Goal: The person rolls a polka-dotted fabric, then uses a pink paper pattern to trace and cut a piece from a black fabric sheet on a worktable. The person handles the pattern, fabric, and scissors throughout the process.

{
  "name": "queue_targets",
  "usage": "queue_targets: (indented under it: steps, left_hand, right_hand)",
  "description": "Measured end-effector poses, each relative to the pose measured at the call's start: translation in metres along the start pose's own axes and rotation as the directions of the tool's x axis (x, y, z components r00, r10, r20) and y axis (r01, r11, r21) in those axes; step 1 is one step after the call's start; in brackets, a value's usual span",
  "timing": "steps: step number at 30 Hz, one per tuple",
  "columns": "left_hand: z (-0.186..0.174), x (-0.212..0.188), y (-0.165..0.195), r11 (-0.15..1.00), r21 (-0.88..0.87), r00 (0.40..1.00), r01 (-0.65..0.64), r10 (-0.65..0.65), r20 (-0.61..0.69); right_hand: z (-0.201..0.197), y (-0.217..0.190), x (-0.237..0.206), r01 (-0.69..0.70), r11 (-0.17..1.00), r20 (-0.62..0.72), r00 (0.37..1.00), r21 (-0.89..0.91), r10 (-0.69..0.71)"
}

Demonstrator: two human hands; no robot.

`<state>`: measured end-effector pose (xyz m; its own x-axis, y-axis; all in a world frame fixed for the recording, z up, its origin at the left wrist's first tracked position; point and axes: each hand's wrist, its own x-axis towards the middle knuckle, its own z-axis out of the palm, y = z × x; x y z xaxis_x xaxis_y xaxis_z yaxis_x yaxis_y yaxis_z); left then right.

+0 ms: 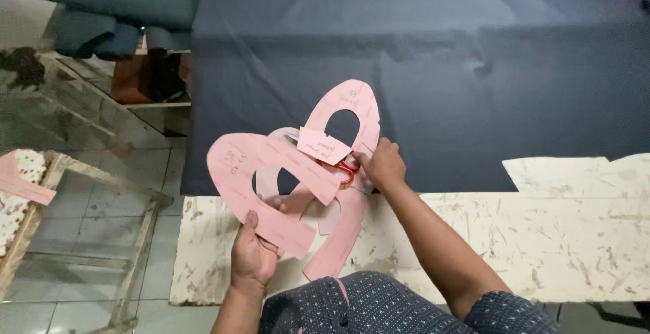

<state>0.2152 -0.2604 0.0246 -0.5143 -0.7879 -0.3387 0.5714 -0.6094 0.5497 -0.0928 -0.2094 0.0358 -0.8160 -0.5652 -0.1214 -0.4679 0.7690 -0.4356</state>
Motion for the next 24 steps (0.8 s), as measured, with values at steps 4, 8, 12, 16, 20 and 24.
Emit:
queue_targets:
  steps: [4,8,12,16,20,24]
  left_hand:
    - [-0.023,0.012,-0.009,0.997,0.065,0.998,0.038,-0.034,-0.059]
    - [-0.042,0.022,-0.012,0.984,0.115,0.979,0.136,-0.116,-0.168]
    - [-0.046,0.030,-0.011,0.970,0.169,0.978,0.174,-0.150,-0.145]
    - [-0.044,0.027,-0.002,0.965,0.133,0.970,0.225,-0.210,-0.122]
    - [-0.040,0.022,0.008,0.963,0.060,0.961,0.263,-0.256,-0.107]
    - [-0.026,0.016,0.018,0.970,0.055,0.971,0.237,-0.235,-0.040]
  right_hand:
    - [0.009,-0.030,0.008,-0.105,0.990,-0.047,0.993,0.096,0.110]
    - [0.005,-0.031,0.029,-0.247,0.944,0.005,0.968,0.218,0.252]
    - [0.003,-0.017,0.039,-0.333,0.604,0.324,0.937,0.724,0.129]
    - [-0.005,-0.003,0.037,-0.057,0.536,0.031,0.998,0.842,0.058]
    - [-0.044,0.013,0.018,0.364,0.642,-0.453,0.891,0.675,-0.028]
    - [-0.081,0.020,-0.015,0.462,0.495,-0.481,0.871,0.736,-0.099]
